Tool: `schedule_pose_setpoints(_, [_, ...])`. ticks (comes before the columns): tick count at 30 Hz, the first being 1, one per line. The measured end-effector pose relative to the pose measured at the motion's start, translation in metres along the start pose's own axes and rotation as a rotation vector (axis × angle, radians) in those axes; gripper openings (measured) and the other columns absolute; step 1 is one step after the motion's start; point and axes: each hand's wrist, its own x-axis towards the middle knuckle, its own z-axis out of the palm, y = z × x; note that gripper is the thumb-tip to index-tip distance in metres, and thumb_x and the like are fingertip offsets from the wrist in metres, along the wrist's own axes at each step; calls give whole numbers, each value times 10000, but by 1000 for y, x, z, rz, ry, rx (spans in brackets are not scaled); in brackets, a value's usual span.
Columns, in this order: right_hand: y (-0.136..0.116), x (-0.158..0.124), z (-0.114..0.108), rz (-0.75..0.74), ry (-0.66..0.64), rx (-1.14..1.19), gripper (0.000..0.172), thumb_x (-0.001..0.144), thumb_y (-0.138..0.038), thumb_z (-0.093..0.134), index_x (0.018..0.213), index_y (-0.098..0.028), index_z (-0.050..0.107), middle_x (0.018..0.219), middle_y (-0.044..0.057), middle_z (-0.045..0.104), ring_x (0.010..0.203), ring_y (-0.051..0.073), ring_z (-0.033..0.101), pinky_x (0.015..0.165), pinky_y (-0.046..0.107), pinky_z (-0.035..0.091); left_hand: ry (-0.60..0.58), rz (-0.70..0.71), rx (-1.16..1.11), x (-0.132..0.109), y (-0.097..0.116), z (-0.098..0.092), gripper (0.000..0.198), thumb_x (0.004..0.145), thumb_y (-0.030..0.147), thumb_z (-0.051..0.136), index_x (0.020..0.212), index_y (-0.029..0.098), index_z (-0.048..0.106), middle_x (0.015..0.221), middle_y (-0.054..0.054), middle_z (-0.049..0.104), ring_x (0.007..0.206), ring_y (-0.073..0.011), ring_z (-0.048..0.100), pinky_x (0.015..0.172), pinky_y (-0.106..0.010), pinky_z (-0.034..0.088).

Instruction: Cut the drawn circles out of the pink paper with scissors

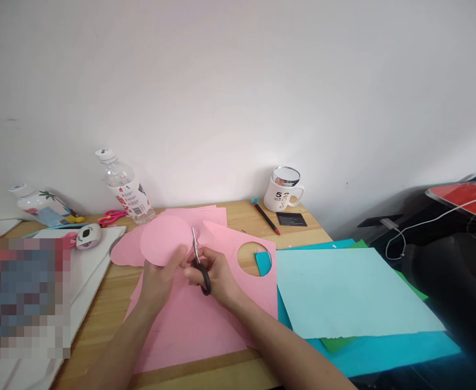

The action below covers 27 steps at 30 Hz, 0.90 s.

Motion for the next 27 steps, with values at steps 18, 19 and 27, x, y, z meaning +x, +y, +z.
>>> schedule_pose_setpoints(18, [-4,2,4,-29,15,78,415,528,-355,795,680,-181,450,620,-42,437,570,91,358,508,219,302,52,62,150,-1,-7,0,292,707,347,627,495,151,584,499,-10,617,497,-134,590,519,-225,492])
schedule_pose_setpoints(19, [-4,2,4,-27,17,74,419,527,-362,794,676,-182,446,616,-42,430,572,93,361,504,218,299,51,66,147,-1,-8,0,283,708,347,627,510,148,597,507,-13,624,506,-139,597,525,-228,496])
schedule_pose_setpoints(27, [-1,1,4,-12,17,93,402,534,-359,796,685,-178,470,613,-38,447,586,99,393,517,219,302,37,77,110,0,-9,-1,219,723,337,624,630,143,665,583,-36,670,671,-189,657,642,-269,523])
